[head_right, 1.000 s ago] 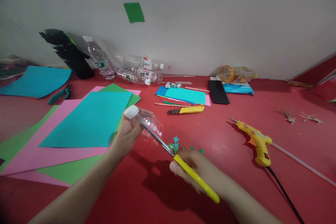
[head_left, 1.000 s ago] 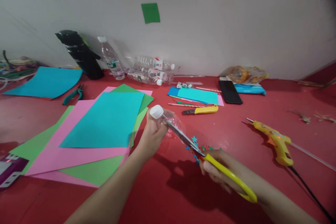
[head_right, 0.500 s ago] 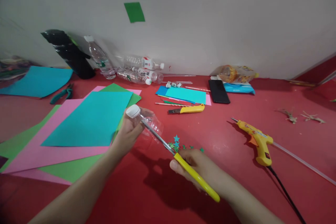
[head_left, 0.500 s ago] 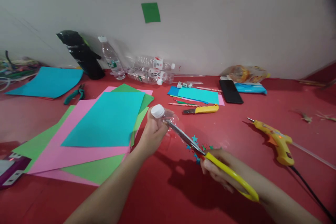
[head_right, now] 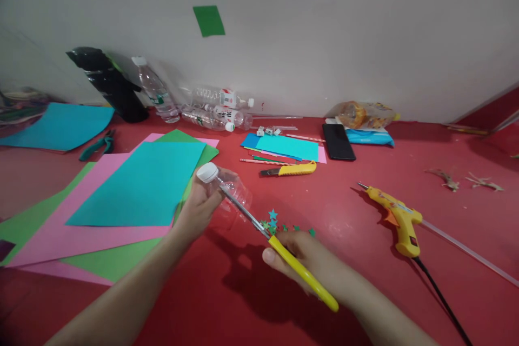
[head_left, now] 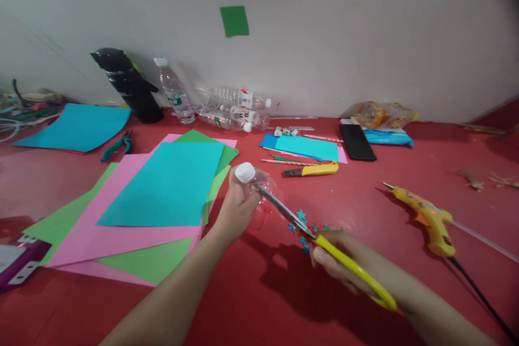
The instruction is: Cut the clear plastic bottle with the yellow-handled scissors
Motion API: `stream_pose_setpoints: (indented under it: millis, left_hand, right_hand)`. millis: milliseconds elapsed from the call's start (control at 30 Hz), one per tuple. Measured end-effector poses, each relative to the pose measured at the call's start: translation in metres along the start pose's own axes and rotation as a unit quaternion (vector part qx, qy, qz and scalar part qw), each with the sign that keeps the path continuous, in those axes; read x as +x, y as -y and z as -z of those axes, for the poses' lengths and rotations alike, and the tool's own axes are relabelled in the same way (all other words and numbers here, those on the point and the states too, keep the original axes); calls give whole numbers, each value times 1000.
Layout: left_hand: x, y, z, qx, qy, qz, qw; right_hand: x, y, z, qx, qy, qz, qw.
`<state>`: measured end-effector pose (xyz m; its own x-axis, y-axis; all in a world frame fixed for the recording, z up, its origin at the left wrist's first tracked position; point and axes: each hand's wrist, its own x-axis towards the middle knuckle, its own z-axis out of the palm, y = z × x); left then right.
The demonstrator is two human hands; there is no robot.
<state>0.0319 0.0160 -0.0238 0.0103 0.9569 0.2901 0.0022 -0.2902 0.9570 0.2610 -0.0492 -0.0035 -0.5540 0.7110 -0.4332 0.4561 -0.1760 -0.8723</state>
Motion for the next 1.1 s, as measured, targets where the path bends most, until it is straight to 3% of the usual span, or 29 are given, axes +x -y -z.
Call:
stream_pose_setpoints:
  millis: [367,533,767,900,933,1100]
  left_hand:
    - [0,-5,2,6,19,13,1000]
    - [0,-4,2,14,18,11,1000]
    - [-1,-3,1,9,3,-7,1000]
    - [-2,-4,2,8,6,-2,1000]
    - [-2,-5,2,8,7,-2,1000]
    - [-1,-5,1,8,10,-12,1000]
  right_hand:
    - [-6,0,1,33,2,-2,999]
    - [-4,-1,-3,80,-21,-51,995]
    - [1,-3,0,122,19,-101,987]
    - [-1,-2,-1,115,-22,-105,988]
    - [-1,-3,-1,119,8,-108,987]
    - [-1,-6,0,112,28,-91,989]
